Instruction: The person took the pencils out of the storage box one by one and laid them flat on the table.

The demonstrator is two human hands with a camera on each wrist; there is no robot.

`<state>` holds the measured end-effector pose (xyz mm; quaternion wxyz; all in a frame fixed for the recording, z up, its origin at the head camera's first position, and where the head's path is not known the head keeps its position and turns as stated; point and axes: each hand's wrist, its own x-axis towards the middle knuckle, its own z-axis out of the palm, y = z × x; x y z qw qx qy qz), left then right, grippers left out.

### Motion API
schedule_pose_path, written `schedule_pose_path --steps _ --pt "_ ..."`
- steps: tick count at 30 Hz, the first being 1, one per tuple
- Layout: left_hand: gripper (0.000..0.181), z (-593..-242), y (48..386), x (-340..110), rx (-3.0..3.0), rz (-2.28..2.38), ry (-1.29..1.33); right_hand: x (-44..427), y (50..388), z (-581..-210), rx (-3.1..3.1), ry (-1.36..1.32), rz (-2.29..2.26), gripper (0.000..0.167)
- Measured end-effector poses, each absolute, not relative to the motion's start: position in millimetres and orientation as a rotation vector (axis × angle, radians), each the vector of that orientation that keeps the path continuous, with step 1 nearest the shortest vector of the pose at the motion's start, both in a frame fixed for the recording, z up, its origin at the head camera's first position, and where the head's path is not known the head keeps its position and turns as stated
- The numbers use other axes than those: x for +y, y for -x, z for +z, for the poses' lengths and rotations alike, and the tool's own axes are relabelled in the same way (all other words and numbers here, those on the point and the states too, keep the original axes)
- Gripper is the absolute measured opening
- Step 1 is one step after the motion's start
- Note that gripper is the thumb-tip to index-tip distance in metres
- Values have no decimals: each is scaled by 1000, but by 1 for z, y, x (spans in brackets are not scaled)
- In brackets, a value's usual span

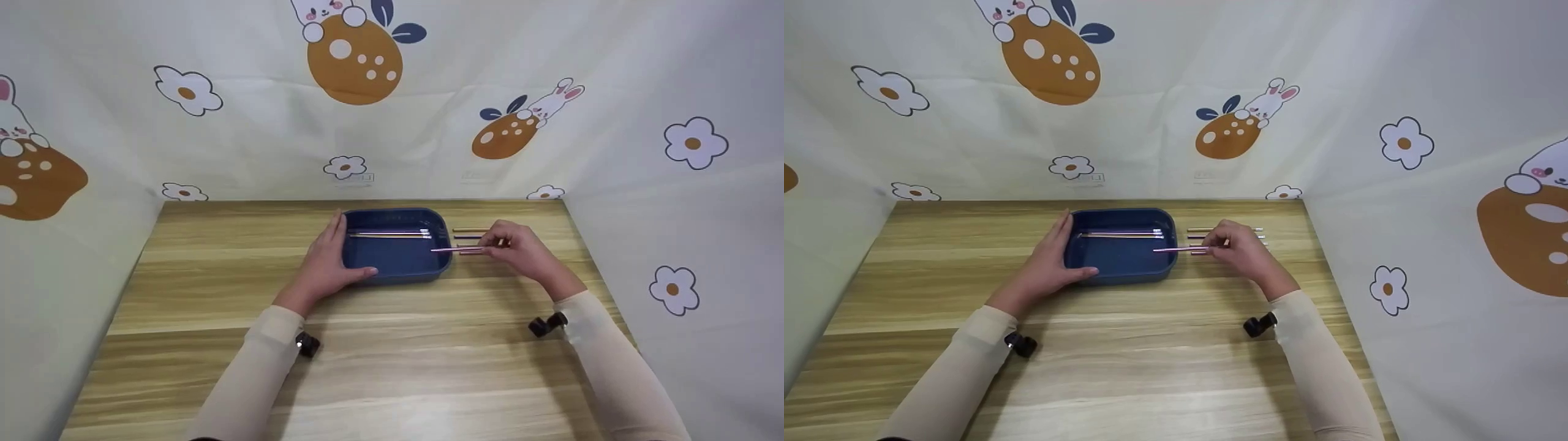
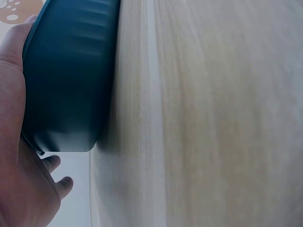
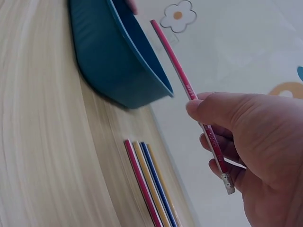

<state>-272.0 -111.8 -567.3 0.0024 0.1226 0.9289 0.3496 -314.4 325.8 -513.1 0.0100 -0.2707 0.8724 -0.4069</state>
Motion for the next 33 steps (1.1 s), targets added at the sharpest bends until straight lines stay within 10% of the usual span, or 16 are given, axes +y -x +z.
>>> schedule_pose_path --steps 33 --pt "141 -566 272 -111 2905 1076 -356 397 317 -538 2838 627 -1187 13"
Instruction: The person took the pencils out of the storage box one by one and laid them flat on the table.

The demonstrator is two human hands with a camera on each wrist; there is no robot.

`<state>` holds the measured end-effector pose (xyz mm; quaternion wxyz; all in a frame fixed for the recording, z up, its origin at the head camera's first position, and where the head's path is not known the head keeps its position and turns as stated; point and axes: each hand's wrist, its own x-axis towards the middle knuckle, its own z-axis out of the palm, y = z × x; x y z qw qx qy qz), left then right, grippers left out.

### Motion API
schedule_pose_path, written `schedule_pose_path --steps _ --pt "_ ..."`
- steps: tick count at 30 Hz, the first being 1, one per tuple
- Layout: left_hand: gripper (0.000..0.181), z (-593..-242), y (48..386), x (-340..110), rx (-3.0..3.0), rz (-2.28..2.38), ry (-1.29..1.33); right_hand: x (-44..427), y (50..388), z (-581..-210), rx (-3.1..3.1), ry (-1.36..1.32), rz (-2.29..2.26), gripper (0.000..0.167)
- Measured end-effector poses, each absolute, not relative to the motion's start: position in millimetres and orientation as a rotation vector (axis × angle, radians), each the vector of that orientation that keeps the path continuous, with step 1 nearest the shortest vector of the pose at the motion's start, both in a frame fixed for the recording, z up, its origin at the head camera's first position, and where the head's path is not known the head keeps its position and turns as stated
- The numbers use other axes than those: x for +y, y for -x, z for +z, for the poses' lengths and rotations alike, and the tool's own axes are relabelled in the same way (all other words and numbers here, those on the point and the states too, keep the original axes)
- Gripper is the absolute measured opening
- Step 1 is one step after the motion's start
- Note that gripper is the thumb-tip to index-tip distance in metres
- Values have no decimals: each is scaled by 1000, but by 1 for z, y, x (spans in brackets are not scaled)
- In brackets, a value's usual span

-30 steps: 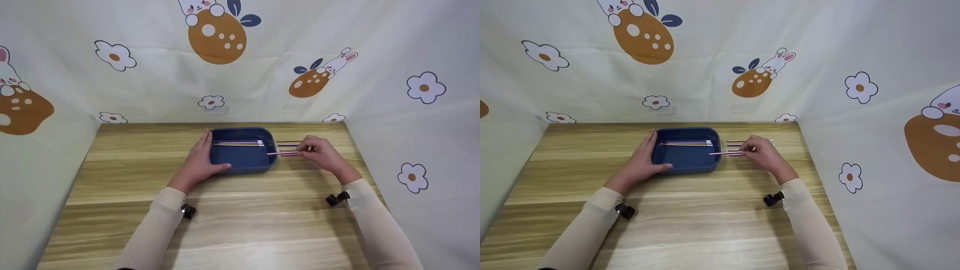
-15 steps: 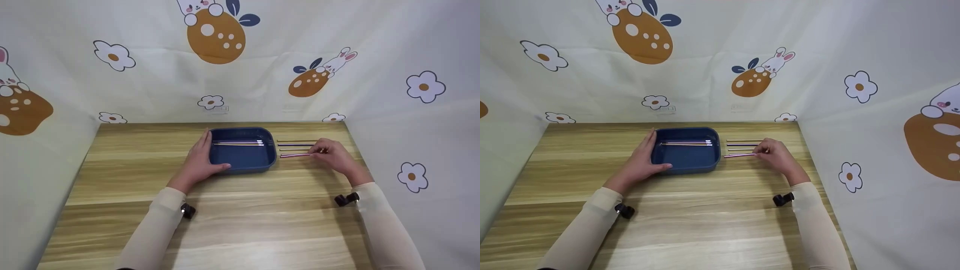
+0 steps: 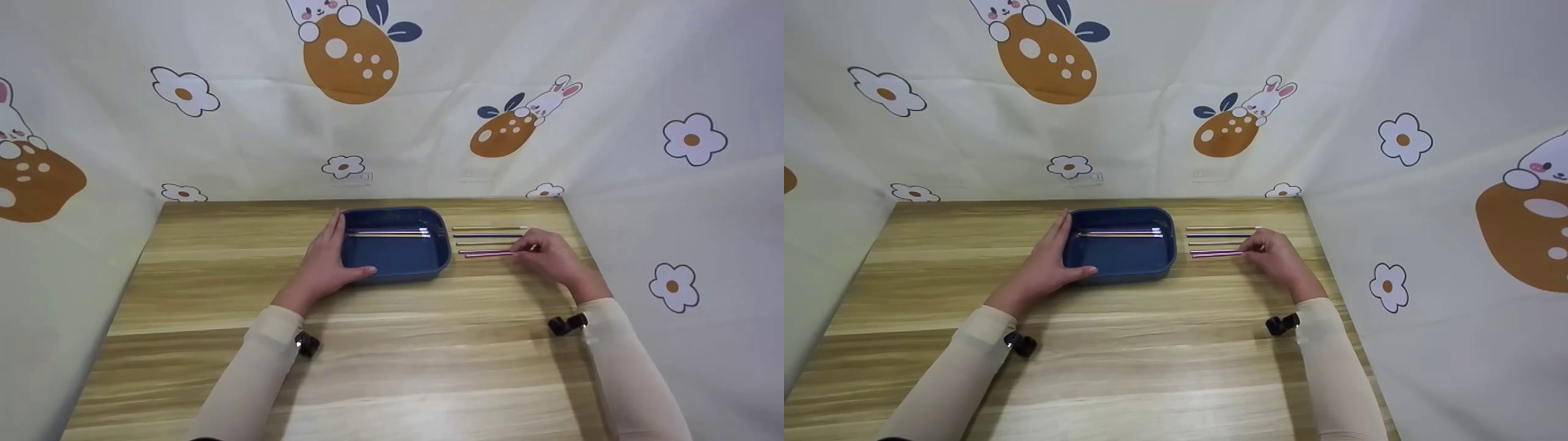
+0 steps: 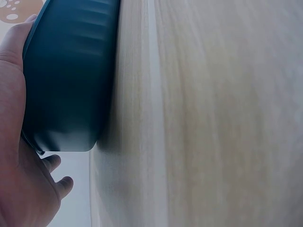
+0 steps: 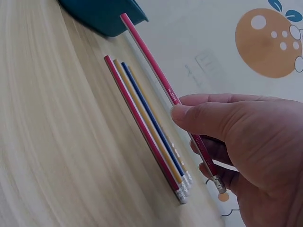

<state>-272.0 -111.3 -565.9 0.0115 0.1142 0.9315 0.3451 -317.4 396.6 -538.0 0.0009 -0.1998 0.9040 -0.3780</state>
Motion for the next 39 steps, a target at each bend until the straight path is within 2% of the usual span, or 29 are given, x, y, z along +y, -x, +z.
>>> schedule_pose_path --steps 16,39 --pt "140 -566 273 -112 2909 1075 -374 402 324 -568 2810 489 -1230 8" --pt "142 -567 272 -112 2912 1085 -366 396 329 -579 2906 614 -1122 9"
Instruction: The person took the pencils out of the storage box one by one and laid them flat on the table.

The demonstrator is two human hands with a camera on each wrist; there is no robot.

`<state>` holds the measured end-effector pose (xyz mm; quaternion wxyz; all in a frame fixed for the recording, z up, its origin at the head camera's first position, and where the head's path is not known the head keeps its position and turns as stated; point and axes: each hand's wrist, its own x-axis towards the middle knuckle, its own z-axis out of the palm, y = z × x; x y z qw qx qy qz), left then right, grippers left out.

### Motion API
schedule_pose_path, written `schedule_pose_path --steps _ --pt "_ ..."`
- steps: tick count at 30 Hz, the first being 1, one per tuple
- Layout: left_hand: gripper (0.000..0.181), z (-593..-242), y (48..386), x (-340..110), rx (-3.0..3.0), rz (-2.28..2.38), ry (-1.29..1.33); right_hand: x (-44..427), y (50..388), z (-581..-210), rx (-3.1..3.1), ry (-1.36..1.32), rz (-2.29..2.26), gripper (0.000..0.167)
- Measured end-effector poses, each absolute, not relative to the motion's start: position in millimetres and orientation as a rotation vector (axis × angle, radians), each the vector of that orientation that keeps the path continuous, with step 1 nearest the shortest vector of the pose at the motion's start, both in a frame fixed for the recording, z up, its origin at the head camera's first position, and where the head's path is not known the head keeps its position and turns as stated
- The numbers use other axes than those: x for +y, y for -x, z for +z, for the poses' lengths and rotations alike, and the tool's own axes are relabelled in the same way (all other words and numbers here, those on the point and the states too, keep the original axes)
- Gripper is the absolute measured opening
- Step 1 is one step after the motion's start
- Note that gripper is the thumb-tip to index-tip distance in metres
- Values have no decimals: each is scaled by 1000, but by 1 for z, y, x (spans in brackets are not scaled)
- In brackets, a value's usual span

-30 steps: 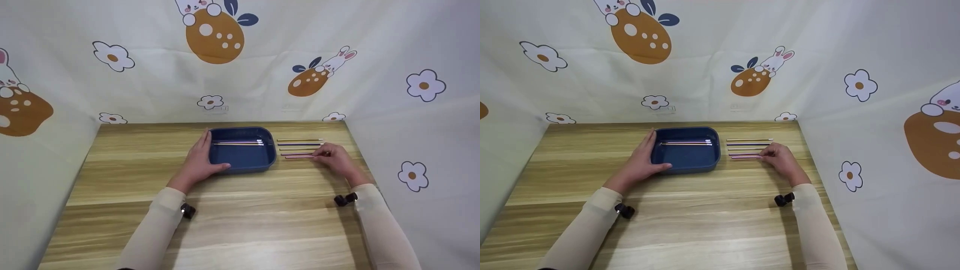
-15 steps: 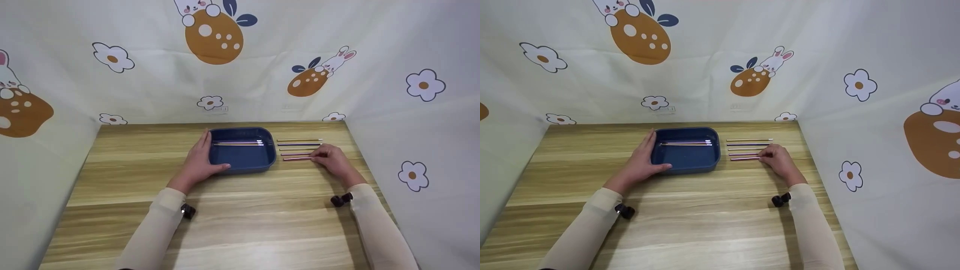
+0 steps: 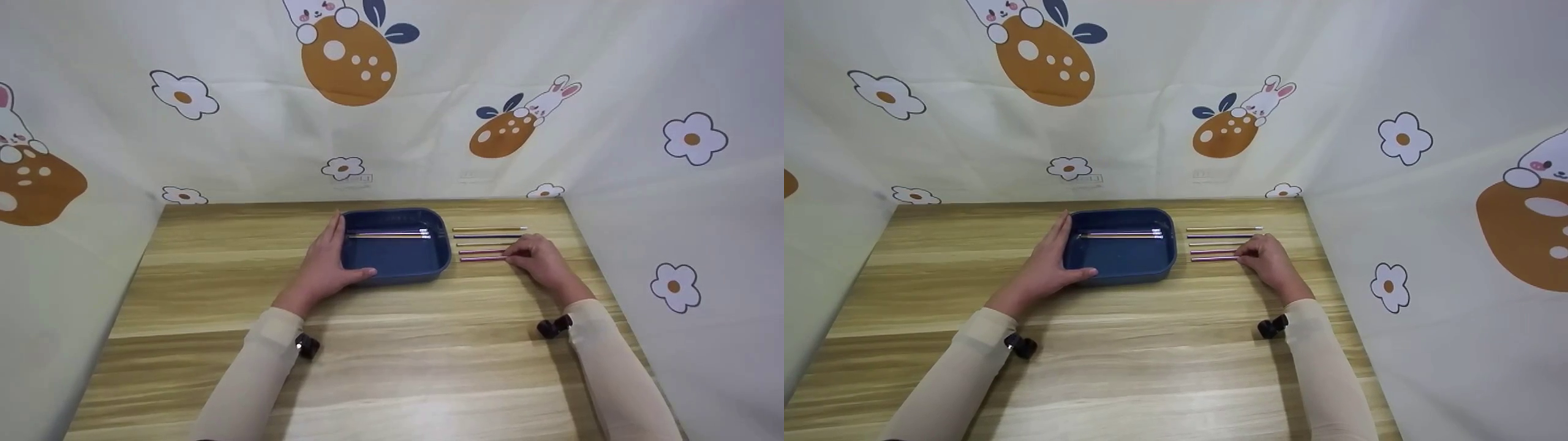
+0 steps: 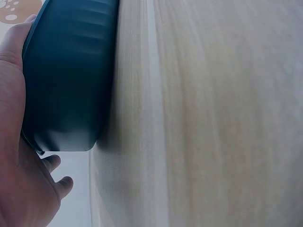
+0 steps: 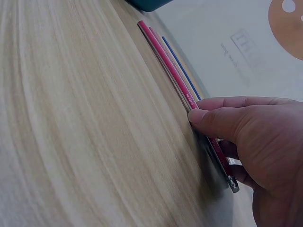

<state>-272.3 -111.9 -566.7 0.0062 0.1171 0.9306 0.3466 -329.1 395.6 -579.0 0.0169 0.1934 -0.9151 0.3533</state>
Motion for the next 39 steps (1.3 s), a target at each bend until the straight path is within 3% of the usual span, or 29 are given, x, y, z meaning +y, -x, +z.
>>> schedule_pose_path --steps 24,31,39 --pt "141 -568 273 -112 2900 1089 -371 390 329 -578 -2822 -512 1217 7" --pt "142 -567 274 -112 2903 1070 -367 363 329 -566 -2745 -473 1295 6" --pt "140 -567 273 -112 2893 1080 -363 309 333 -543 -2648 -622 1301 9"
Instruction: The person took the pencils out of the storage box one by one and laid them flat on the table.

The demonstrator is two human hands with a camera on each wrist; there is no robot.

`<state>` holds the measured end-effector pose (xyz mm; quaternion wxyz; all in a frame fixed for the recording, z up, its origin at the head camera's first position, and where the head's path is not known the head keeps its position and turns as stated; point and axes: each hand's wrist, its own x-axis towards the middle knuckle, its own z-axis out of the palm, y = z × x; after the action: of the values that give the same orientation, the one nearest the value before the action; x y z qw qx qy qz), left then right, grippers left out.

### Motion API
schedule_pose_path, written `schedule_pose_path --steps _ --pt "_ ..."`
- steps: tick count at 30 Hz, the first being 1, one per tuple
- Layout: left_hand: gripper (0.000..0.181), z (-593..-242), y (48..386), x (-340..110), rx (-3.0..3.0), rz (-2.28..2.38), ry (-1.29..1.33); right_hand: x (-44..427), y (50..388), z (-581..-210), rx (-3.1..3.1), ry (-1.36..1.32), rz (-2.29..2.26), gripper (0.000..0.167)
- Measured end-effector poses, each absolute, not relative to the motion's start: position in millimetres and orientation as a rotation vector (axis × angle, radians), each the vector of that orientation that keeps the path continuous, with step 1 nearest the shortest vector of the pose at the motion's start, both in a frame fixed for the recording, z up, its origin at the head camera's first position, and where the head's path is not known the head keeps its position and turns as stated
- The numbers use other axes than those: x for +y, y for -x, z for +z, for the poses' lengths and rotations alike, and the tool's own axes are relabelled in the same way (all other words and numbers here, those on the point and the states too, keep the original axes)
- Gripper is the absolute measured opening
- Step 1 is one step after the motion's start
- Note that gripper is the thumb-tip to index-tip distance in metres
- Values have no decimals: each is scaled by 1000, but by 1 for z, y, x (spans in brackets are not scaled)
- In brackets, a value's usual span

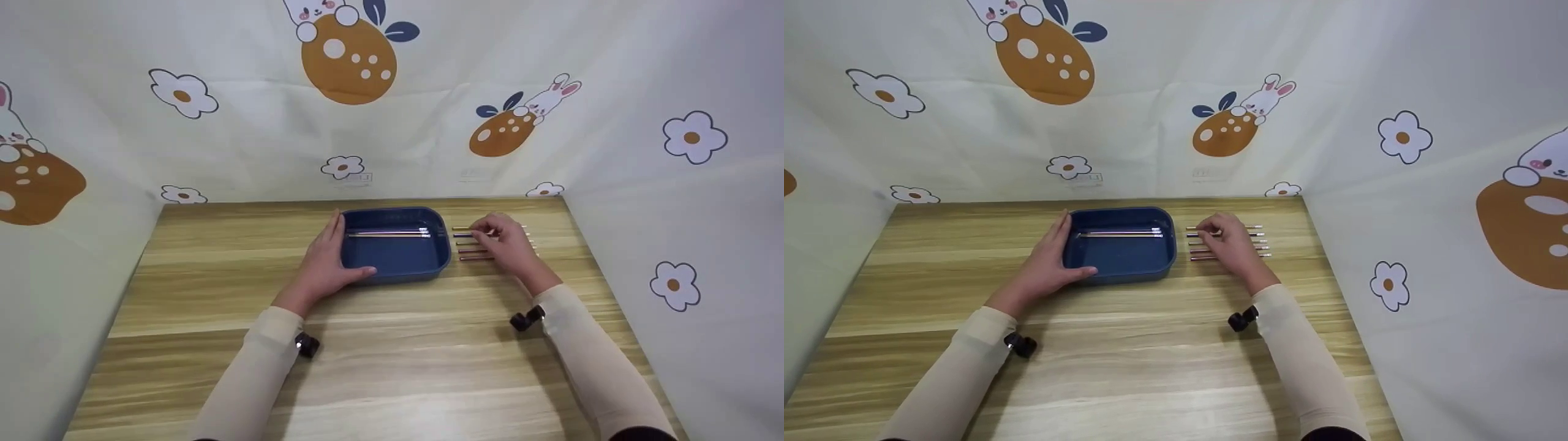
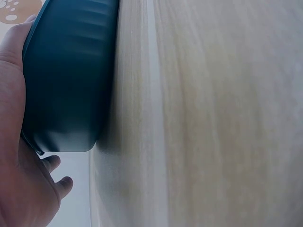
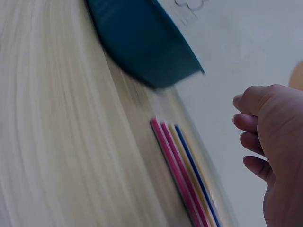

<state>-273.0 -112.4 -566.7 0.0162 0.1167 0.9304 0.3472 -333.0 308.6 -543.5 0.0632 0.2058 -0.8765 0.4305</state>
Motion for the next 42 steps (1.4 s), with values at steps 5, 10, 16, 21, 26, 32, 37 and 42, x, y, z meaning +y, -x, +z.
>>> schedule_pose_path --steps 5,10,16,21,26,32,37,42 --pt "140 -567 273 -112 2894 1080 -365 274 338 -535 -2654 -781 1286 9" --pt "142 -569 274 -111 2902 1087 -378 242 339 -528 -2692 -945 1187 11" --pt "143 -570 272 -110 2911 1094 -385 209 339 -521 -2776 -1073 1019 18" --pt "142 -569 272 -109 2910 1101 -383 190 343 -519 -2893 -1095 862 27" --pt "141 -569 274 -110 2916 1104 -373 172 348 -521 -2916 -1170 586 30" --pt "141 -569 274 -112 2903 1100 -354 157 354 -527 -2939 -1175 484 28" --pt "141 -569 274 -112 2893 1107 -351 152 357 -531 -2982 -1127 479 27" --pt "141 -567 273 -111 2893 1117 -348 147 360 -536 -2978 -1116 480 25"
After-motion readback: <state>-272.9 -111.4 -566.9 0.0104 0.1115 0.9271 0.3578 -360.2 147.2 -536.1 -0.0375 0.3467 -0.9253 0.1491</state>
